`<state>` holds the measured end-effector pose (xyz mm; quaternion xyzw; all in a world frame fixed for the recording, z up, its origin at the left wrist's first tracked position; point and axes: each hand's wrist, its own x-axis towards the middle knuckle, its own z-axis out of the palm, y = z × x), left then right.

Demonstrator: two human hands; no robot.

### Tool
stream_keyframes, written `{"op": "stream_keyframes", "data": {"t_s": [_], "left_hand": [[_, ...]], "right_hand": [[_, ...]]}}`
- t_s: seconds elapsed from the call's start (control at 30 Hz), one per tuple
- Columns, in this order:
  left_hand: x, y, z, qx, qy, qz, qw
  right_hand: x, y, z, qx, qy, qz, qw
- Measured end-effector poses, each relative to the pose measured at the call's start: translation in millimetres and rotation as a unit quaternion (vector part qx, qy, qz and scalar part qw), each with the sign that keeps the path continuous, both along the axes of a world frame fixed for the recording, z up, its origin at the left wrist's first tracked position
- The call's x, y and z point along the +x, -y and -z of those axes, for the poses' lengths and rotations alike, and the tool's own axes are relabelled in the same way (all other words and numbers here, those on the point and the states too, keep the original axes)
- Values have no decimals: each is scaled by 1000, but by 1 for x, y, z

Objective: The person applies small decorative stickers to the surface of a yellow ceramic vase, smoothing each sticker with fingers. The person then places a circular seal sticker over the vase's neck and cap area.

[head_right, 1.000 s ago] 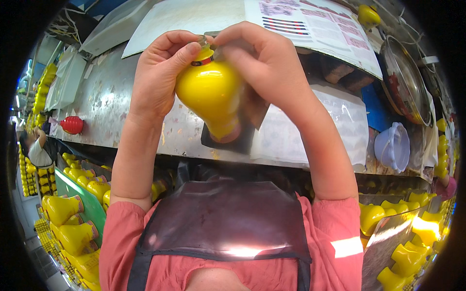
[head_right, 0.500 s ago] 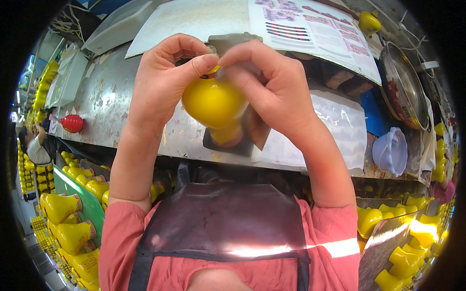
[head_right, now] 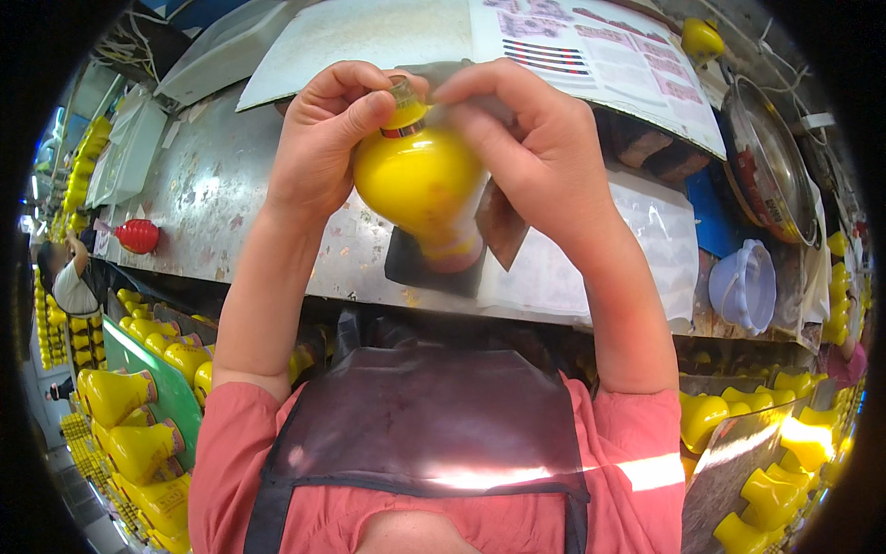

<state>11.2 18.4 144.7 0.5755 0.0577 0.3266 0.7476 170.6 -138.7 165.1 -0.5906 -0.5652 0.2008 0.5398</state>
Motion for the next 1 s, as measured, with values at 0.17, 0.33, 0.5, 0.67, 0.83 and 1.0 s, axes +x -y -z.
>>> {"op": "stream_keyframes", "data": {"t_s": [0.17,0.33,0.5,0.67,0.83,1.0], "left_hand": [[0,-3,6,-44,-2,-13,999],[-2,-2,3,-5,-70,-81,994],[1,-6,2,-7,-80,-85,993],[2,-11,6,1,-68,-84,994],[3,-14,10,-7,-58,-55,997],[6,-19,17,-42,-10,-17,999]], "right_hand": [[1,-16,4,66,42,-5,997],[8,-31,9,38,23,-22,999],[15,-40,9,12,30,-45,998],[22,-48,10,-5,35,-43,998],[27,-53,17,-31,9,-51,998],[30,-56,22,-32,-4,-60,998]]}}
